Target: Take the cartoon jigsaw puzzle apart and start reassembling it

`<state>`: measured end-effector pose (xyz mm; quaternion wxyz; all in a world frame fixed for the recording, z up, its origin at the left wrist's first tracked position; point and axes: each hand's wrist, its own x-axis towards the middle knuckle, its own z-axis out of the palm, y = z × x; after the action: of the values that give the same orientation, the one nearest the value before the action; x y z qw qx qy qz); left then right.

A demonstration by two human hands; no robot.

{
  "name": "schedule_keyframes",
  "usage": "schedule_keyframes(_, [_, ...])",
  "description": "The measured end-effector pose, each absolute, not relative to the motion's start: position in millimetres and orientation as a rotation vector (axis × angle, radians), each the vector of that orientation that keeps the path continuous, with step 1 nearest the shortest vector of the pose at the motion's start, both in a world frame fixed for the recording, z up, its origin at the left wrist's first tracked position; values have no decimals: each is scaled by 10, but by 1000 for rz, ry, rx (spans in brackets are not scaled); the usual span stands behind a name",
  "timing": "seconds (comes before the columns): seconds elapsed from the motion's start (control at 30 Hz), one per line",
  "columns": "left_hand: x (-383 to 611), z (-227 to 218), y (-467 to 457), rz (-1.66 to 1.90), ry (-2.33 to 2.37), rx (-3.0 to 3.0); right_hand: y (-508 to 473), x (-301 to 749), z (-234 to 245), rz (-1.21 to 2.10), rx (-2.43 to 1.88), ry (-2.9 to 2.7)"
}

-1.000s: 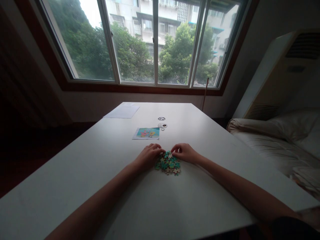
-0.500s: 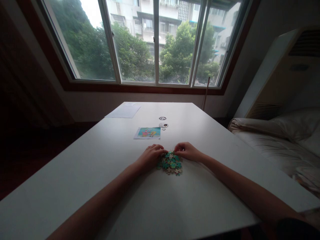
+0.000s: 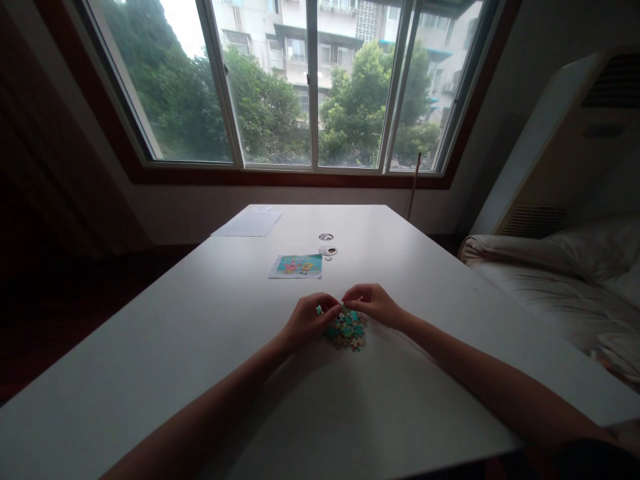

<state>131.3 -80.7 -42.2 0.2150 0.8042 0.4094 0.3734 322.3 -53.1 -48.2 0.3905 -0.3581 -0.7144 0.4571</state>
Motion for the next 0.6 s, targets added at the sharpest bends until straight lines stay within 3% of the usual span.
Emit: schedule_keyframes(0.6, [1307,-437,-744,1224,1079,1822,-587,3175,-508,1010,-978,-1792])
